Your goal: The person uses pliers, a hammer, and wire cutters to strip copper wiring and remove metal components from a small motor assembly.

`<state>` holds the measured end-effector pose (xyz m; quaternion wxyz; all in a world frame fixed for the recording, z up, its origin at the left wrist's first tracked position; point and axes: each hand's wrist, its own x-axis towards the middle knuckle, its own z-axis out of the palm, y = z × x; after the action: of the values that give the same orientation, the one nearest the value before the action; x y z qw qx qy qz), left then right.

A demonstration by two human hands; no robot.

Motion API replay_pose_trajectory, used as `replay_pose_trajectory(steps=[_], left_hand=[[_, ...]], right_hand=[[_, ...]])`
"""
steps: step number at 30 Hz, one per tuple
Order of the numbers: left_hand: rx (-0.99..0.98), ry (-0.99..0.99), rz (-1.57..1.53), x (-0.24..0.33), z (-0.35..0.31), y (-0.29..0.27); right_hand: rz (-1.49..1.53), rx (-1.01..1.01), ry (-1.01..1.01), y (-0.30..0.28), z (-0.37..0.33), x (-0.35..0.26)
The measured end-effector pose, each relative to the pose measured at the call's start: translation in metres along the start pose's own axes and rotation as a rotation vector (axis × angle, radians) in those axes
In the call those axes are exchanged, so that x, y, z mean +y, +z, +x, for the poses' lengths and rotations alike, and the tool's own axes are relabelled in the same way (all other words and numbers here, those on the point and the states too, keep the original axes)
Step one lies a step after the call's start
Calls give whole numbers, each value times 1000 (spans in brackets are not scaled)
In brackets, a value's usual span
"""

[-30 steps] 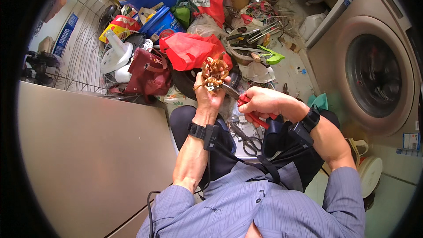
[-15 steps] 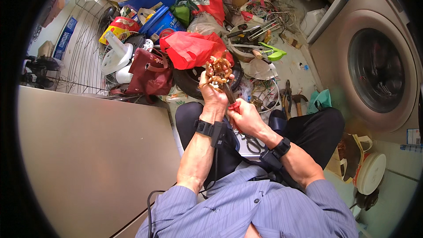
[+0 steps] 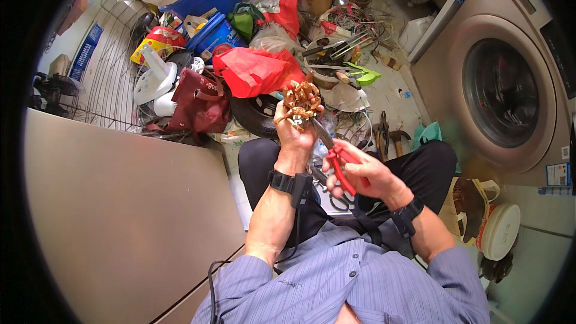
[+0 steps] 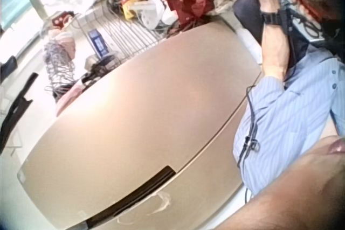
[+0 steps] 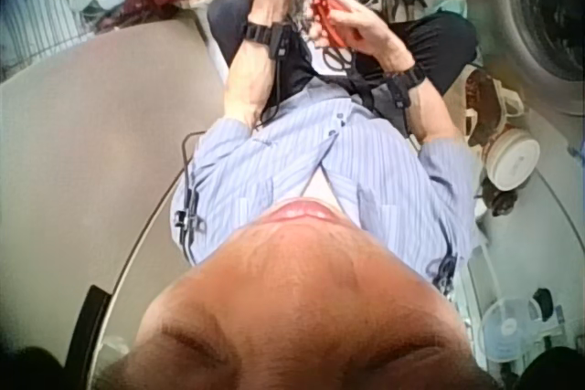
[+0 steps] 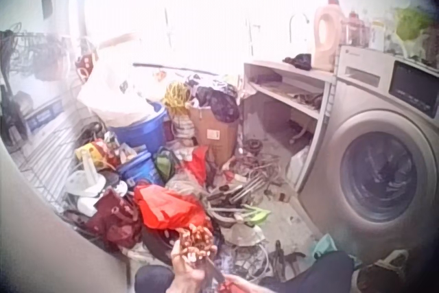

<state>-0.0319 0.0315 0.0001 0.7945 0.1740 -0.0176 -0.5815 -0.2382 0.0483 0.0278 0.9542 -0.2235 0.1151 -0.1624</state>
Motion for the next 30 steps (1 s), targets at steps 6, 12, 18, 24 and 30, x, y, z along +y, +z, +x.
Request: replay_pose_trajectory(steps=[6,12,18,24,30], left_hand=[[-105,-63,69,-8,-3,-9],[103,-70,-134,-16,-7,-1],[182,-108,-280,-17,-4,-13],[171,-136,-297,-26,-12,-9],[75,-119,-33,-46,-27,7]], right_hand=[[-336,346,73,0,-6,-2],[-666,415,57,8,-13,-15],[-720,363,98,-5,-21,-13],[-1041,358,-26,-10,-35,-15],[-861,377,6,-13,-44,-15]])
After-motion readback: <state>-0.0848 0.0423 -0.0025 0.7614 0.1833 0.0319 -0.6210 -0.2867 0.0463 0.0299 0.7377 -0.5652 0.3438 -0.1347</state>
